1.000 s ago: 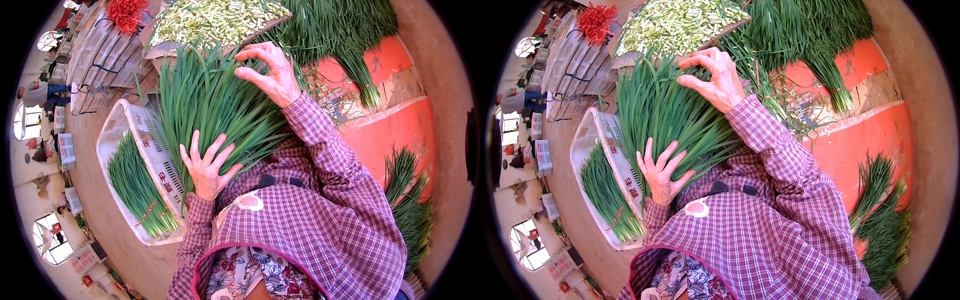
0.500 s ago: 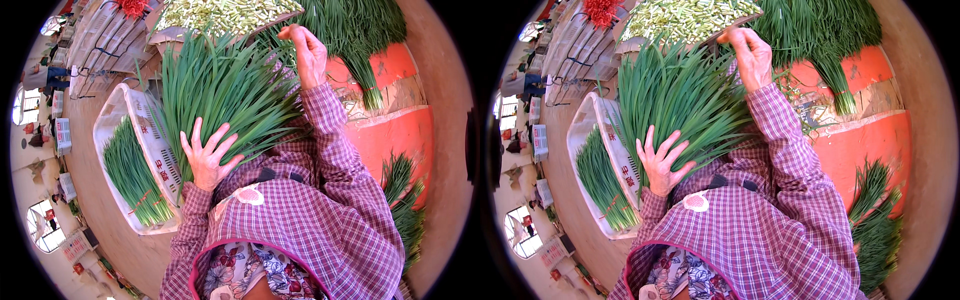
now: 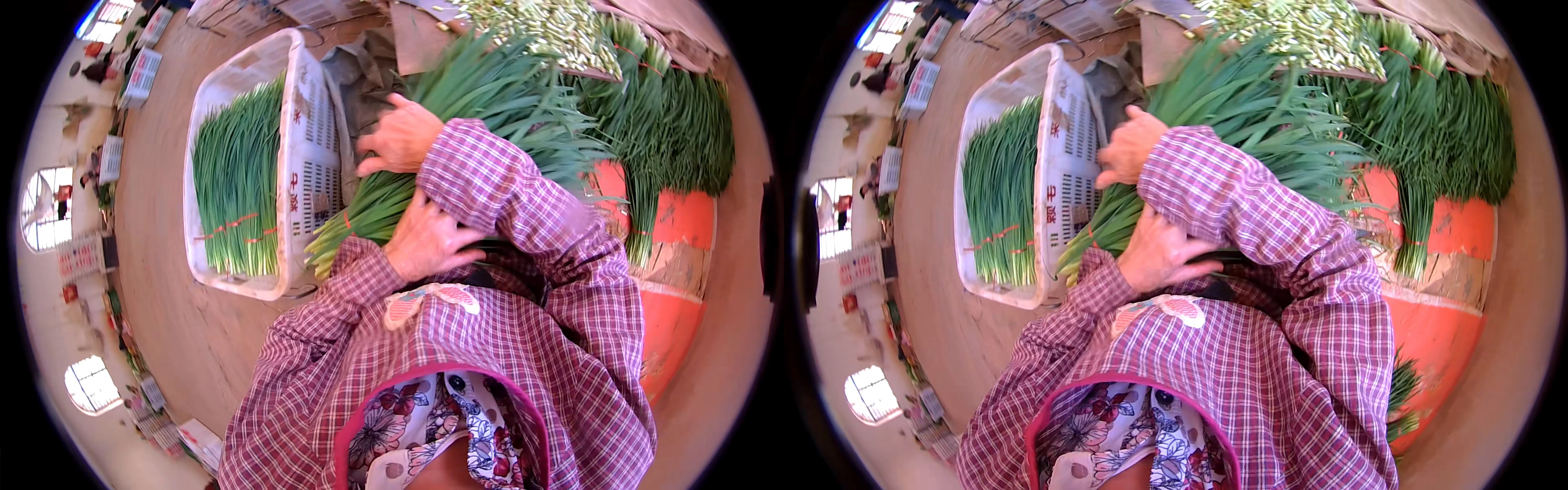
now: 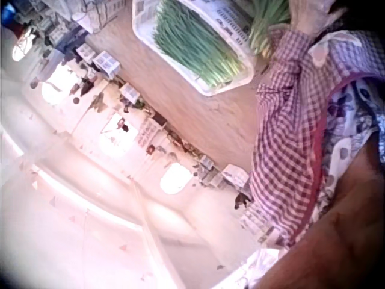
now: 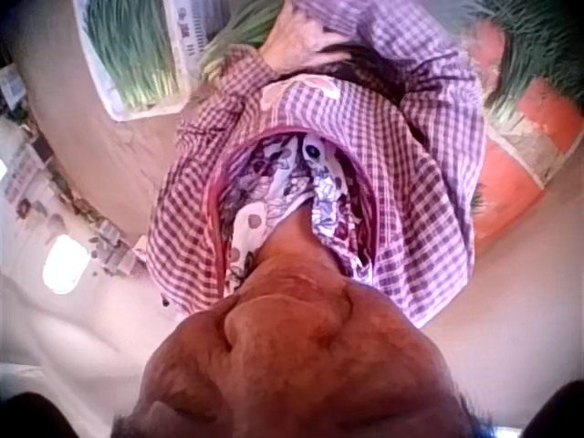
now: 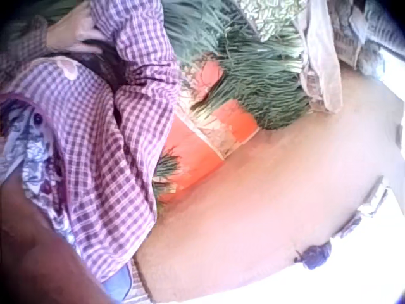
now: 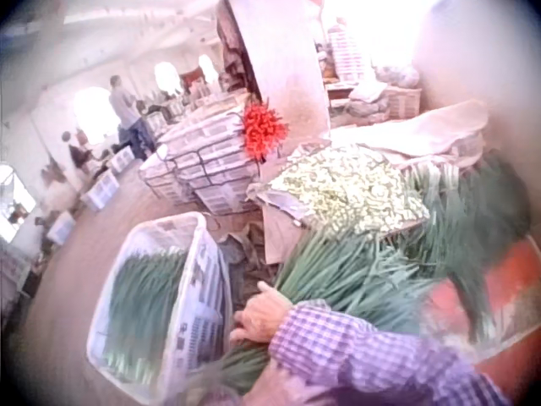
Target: The person trims the root ends of bundled green shoots with a knife and then packs the bundles into a plastic crate.
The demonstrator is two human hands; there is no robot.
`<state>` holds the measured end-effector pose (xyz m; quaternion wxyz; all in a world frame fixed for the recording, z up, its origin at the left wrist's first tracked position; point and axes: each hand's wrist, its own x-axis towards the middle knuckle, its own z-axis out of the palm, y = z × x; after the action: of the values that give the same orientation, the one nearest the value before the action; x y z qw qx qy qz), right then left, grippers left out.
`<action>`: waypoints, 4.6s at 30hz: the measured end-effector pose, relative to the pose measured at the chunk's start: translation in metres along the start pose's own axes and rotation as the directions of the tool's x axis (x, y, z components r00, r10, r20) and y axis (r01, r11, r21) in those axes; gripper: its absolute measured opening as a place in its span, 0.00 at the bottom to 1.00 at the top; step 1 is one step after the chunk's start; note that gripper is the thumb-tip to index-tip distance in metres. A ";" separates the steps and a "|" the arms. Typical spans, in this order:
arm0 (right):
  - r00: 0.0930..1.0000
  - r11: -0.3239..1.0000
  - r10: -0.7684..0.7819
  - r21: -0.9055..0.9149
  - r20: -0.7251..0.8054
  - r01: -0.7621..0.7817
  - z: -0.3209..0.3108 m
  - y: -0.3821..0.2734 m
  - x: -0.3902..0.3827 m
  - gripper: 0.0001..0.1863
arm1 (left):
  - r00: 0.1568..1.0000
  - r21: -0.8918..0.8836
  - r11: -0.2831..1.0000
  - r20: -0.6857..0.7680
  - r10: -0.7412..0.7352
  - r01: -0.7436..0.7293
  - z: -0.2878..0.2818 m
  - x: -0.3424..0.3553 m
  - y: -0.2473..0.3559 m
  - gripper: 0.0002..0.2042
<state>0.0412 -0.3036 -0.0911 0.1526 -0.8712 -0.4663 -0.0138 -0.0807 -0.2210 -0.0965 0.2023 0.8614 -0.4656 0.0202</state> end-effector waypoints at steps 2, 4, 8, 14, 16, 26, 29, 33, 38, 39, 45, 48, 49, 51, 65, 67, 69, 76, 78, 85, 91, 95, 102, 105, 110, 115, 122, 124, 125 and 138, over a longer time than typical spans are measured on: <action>0.970 0.988 0.154 -0.035 0.189 -0.150 0.005 0.004 -0.005 0.29 | 0.999 -0.182 0.983 -0.029 -0.015 0.009 -0.018 -0.010 0.017 0.20; 0.958 0.966 0.250 0.022 0.143 -0.256 -0.005 0.005 -0.023 0.30 | 0.996 -0.201 0.980 -0.084 -0.017 -0.001 -0.041 -0.043 0.023 0.18; 0.929 0.906 0.365 0.252 -0.060 -0.340 -0.002 0.013 -0.059 0.26 | 0.712 -0.598 0.525 0.114 -0.693 0.606 -0.039 -0.142 0.019 0.10; 0.811 0.845 0.506 0.356 -0.295 -0.399 0.000 -0.006 -0.087 0.19 | 0.539 -0.864 0.213 0.078 -0.838 0.456 0.058 -0.152 -0.018 0.27; 0.798 0.801 0.566 0.371 -0.208 -0.471 -0.002 -0.008 -0.092 0.18 | 0.661 -0.902 0.177 0.145 -0.736 0.394 0.056 -0.124 -0.034 0.33; 0.776 0.637 0.582 0.731 -0.245 -0.246 -0.044 -0.009 -0.106 0.34 | 0.770 -0.995 0.024 -0.093 -0.632 -0.100 -0.033 -0.010 -0.037 0.44; 0.733 0.598 0.591 0.793 -0.337 -0.117 -0.076 0.000 -0.079 0.28 | 0.766 -0.941 0.248 -0.334 -0.549 -0.232 -0.089 0.018 -0.047 0.42; 0.687 0.514 0.584 0.852 -0.432 0.099 -0.101 0.013 -0.021 0.27 | 0.657 -0.835 0.413 -0.545 -0.521 -0.364 -0.166 0.037 -0.069 0.40; 0.845 0.040 0.426 0.940 -0.324 0.340 -0.085 -0.005 0.051 0.31 | 0.770 -0.940 0.172 -0.341 -0.539 -0.295 -0.209 0.012 -0.114 0.37; 0.852 -0.004 0.404 0.931 -0.332 0.365 -0.077 -0.004 0.060 0.32 | 0.760 -0.929 0.138 -0.361 -0.540 -0.343 -0.213 0.016 -0.117 0.34; 0.869 -0.278 0.300 0.836 -0.393 0.473 -0.026 0.004 0.087 0.33 | 0.680 -0.893 0.375 -0.438 -0.588 -0.250 -0.234 0.018 -0.105 0.28; 0.850 0.882 0.471 0.137 -0.235 -0.451 -0.033 0.006 0.039 0.16 | 0.616 -0.783 0.604 -0.550 -0.563 -0.147 -0.232 0.005 -0.106 0.30; 0.778 0.879 0.475 0.175 -0.412 -0.444 -0.023 0.025 0.020 0.14 | 0.598 -0.736 0.664 -0.593 -0.540 -0.130 -0.229 0.010 -0.104 0.30; 0.652 0.788 0.543 0.590 -0.529 -0.178 -0.050 0.008 0.000 0.23 | 0.559 -0.699 0.710 -0.626 -0.544 -0.093 -0.226 0.012 -0.098 0.33; 0.661 0.185 0.605 0.885 -0.444 0.426 -0.019 -0.040 0.011 0.44 | 0.894 -0.488 0.864 -0.322 -0.310 0.123 -0.197 0.021 -0.087 0.49; 0.730 0.051 0.554 0.892 -0.400 0.450 -0.005 -0.043 0.007 0.44 | 0.934 -0.709 0.689 -0.129 -0.334 0.148 -0.192 0.020 -0.099 0.45; 0.764 0.028 0.502 0.891 -0.405 0.454 0.003 -0.051 0.000 0.42 | 0.925 -0.829 0.485 0.097 -0.366 0.279 -0.181 0.015 -0.103 0.40; 0.909 0.814 0.407 0.487 -0.088 -0.317 -0.048 -0.036 -0.064 0.24 | 0.741 -0.962 0.116 0.109 -0.663 0.245 -0.134 -0.016 -0.076 0.32; 0.737 0.756 0.553 0.606 -0.388 -0.247 -0.083 -0.039 -0.073 0.18 | 0.740 -0.962 0.148 0.074 -0.669 0.230 -0.133 -0.010 -0.065 0.33; 0.435 0.871 0.482 0.469 -0.761 -0.145 -0.119 -0.048 -0.046 0.08 | 0.763 -0.915 0.312 -0.007 -0.646 0.256 -0.131 0.004 -0.050 0.33; 0.326 0.874 0.473 0.484 -0.819 -0.053 -0.115 -0.038 -0.048 0.04 | 0.760 -0.900 0.336 -0.009 -0.650 0.277 -0.131 0.003 -0.051 0.32; 0.216 0.867 0.498 0.473 -0.840 -0.159 -0.124 -0.019 -0.069 0.02 | 0.731 -0.896 0.338 -0.021 -0.682 0.289 -0.130 -0.004 -0.059 0.32; 0.510 0.871 0.487 0.437 -0.709 -0.224 -0.109 -0.036 -0.044 0.15 | 0.717 -0.894 0.341 -0.033 -0.696 0.290 -0.125 0.002 -0.055 0.31; 0.490 0.853 0.508 0.494 -0.708 -0.170 -0.104 -0.034 -0.035 0.11 | 0.721 -0.885 0.363 -0.047 -0.691 0.291 -0.125 0.004 -0.054 0.31; 0.523 0.668 0.573 0.729 -0.631 0.147 -0.108 -0.037 -0.048 0.04 | 0.694 -0.879 0.366 -0.056 -0.718 0.307 -0.126 -0.003 -0.060 0.32; 0.524 0.701 0.626 0.711 -0.578 -0.055 -0.123 -0.015 -0.074 0.06 | 0.674 -0.876 0.360 -0.056 -0.737 0.321 -0.123 -0.006 -0.067 0.33; 0.540 0.905 0.422 0.373 -0.728 -0.205 -0.110 -0.013 -0.029 0.11 | 0.687 -0.880 0.351 -0.040 -0.725 0.320 -0.123 -0.001 -0.060 0.33; 0.564 0.878 0.462 0.441 -0.684 -0.183 -0.109 -0.013 -0.023 0.11 | 0.689 -0.881 0.349 -0.037 -0.724 0.320 -0.122 -0.001 -0.060 0.32; 0.589 0.884 0.449 0.432 -0.672 -0.182 -0.108 -0.010 -0.024 0.10 | 0.693 -0.882 0.352 -0.041 -0.720 0.314 -0.120 0.000 -0.061 0.32; 0.447 0.910 0.407 0.312 -0.796 -0.274 -0.110 -0.002 -0.064 0.08 | 0.684 -0.860 0.365 -0.026 -0.729 0.357 -0.111 0.011 -0.062 0.33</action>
<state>0.0162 -0.3851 0.0039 0.4187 -0.8151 -0.1472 -0.3724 -0.0071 -0.1592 -0.0120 0.6522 0.7519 -0.0475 -0.0838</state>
